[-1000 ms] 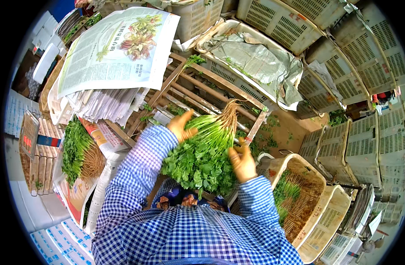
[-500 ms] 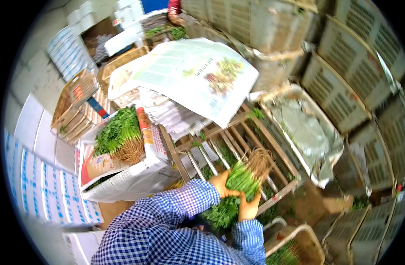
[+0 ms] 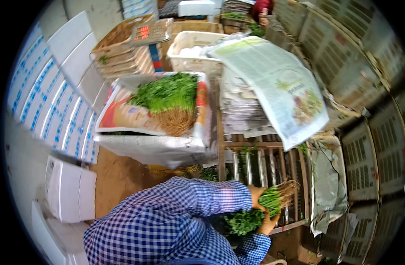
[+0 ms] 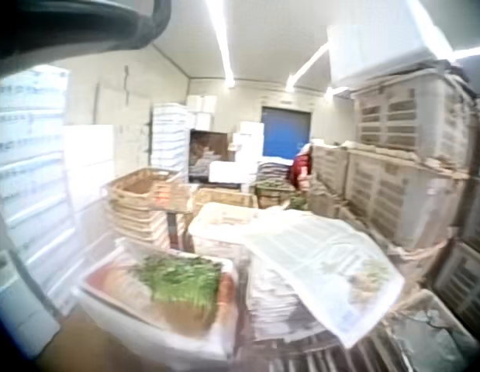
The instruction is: The person sorts bunches of cilantro from a large basket, arranges them neatly in a white foam box, and covers the box with newspaper.
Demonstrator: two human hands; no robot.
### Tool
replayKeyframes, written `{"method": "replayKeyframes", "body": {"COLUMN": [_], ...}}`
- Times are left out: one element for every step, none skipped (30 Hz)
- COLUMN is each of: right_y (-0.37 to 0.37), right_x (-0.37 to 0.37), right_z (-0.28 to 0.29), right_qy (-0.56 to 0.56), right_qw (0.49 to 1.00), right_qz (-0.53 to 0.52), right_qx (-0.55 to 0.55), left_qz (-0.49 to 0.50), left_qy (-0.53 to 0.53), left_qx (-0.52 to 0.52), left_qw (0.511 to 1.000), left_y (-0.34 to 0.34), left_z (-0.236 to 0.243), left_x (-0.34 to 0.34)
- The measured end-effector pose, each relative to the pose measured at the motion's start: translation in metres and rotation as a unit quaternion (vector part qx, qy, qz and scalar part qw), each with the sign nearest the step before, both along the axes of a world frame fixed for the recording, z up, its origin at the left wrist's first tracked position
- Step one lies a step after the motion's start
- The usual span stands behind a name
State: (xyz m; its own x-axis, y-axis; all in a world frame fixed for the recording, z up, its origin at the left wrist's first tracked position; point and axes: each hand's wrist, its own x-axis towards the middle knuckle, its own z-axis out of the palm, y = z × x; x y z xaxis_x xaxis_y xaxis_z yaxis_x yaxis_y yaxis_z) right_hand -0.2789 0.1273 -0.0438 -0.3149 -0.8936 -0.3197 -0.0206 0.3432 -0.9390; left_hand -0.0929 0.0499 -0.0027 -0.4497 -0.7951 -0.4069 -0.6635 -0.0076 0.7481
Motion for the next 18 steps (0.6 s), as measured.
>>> {"method": "replayKeyframes", "body": {"right_y": [0.0, -0.002, 0.0, 0.006, 0.014, 0.022, 0.039, 0.046, 0.05, 0.05, 0.049, 0.042, 0.032, 0.023, 0.013, 0.008, 0.002, -0.004], "right_x": [0.005, 0.012, 0.022, 0.032, 0.04, 0.061, 0.083, 0.117, 0.155, 0.187, 0.219, 0.257, 0.298, 0.34, 0.377, 0.413, 0.445, 0.48], "right_z": [0.01, 0.014, 0.018, 0.033, 0.033, 0.046, 0.066, 0.086, 0.109, 0.115, 0.12, 0.13, 0.138, 0.141, 0.142, 0.154, 0.166, 0.166], "right_qy": [-0.033, 0.032, 0.097, 0.069, 0.083, 0.066, 0.055, 0.045, 0.087, 0.071, 0.054, 0.054, 0.055, 0.033, 0.024, -0.005, -0.029, -0.054], "right_qw": [0.999, 0.998, 0.992, 0.997, 0.996, 0.995, 0.99, 0.986, 0.982, 0.977, 0.971, 0.955, 0.936, 0.917, 0.897, 0.898, 0.894, 0.894], "right_qz": [-0.006, -0.023, -0.037, -0.021, -0.004, 0.006, 0.012, 0.044, 0.063, 0.088, 0.109, 0.153, 0.195, 0.216, 0.229, 0.288, 0.341, 0.37], "right_qx": [0.031, 0.051, 0.069, 0.018, -0.011, -0.072, -0.127, -0.153, -0.157, -0.18, -0.206, -0.248, -0.288, -0.334, -0.378, -0.333, -0.29, -0.248], "left_qz": [-0.005, 0.014, 0.035, 0.038, 0.048, 0.039, 0.025, 0.063, 0.087, 0.117, 0.143, 0.167, 0.19, 0.228, 0.259, 0.28, 0.292, 0.279], "left_qy": [0.01, 0.035, 0.061, 0.103, 0.195, 0.213, 0.236, 0.198, 0.245, 0.296, 0.344, 0.351, 0.356, 0.34, 0.333, 0.249, 0.168, 0.148], "left_qx": [-0.012, 0.007, 0.026, 0.05, 0.064, 0.05, 0.042, 0.013, 0.005, -0.017, -0.041, -0.132, -0.221, -0.218, -0.211, -0.246, -0.281, -0.295], "left_qw": [1.0, 0.999, 0.997, 0.993, 0.978, 0.975, 0.97, 0.978, 0.966, 0.948, 0.927, 0.912, 0.888, 0.886, 0.882, 0.894, 0.898, 0.902], "left_y": [0.001, 0.005, 0.012, 0.021, 0.032, 0.037, 0.047, 0.062, 0.071, 0.079, 0.084, 0.088, 0.091, 0.098, 0.101, 0.112, 0.118, 0.12], "left_z": [-0.009, -0.008, -0.007, 0.018, 0.012, 0.03, 0.056, 0.07, 0.079, 0.084, 0.089, 0.091, 0.093, 0.118, 0.138, 0.143, 0.148, 0.163], "left_x": [0.001, 0.006, 0.015, 0.032, 0.051, 0.077, 0.101, 0.13, 0.163, 0.199, 0.235, 0.271, 0.308, 0.346, 0.383, 0.425, 0.466, 0.504]}}
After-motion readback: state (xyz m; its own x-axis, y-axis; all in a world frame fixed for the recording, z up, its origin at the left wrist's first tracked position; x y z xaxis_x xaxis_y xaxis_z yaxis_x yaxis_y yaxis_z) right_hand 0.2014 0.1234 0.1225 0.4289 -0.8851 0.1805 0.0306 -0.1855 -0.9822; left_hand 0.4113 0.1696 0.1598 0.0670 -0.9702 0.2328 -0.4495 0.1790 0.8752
